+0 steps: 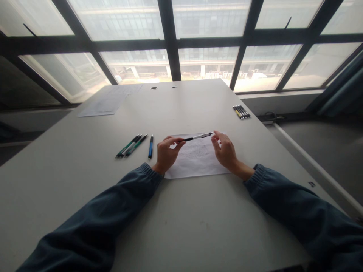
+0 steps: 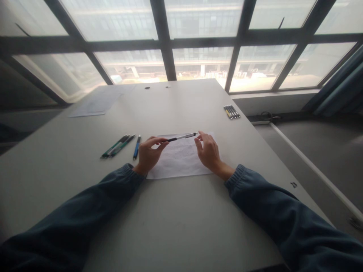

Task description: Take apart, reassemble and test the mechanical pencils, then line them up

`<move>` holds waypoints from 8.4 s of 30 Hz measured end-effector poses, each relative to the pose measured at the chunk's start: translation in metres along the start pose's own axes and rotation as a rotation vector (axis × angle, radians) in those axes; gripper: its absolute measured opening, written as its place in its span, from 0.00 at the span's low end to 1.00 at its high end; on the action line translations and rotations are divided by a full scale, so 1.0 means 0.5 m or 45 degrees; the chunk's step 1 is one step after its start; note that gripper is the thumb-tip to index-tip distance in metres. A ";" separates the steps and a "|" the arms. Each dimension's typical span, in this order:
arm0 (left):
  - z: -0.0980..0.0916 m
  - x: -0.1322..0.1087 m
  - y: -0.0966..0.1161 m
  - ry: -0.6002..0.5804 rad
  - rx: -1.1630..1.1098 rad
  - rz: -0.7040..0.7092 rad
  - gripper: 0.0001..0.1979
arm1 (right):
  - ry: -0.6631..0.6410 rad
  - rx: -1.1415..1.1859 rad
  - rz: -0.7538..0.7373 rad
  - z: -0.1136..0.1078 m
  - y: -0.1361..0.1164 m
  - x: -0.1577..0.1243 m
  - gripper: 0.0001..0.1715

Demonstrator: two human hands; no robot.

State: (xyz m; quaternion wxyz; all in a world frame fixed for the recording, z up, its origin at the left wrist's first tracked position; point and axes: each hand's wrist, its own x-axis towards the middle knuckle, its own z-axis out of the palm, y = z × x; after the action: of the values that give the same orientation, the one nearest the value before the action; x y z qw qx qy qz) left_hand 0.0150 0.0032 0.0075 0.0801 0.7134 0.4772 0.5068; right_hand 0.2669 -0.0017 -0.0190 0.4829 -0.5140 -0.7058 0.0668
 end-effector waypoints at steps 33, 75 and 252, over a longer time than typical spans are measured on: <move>0.006 -0.004 0.006 -0.190 -0.293 0.144 0.08 | -0.169 -0.156 -0.472 -0.022 -0.032 0.004 0.08; 0.004 -0.003 0.000 -0.273 -0.163 0.182 0.11 | -0.232 -0.145 -0.418 -0.020 -0.034 0.000 0.15; 0.000 -0.038 0.081 -1.156 -0.137 0.911 0.17 | -0.435 0.396 0.259 0.053 -0.038 0.016 0.11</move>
State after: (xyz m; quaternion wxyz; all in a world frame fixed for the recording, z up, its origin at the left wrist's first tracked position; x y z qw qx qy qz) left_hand 0.0387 -0.0330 0.0198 0.1367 0.9711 0.0979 0.1692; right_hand 0.2343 0.0067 -0.0169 0.4206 -0.4831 -0.7030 0.3090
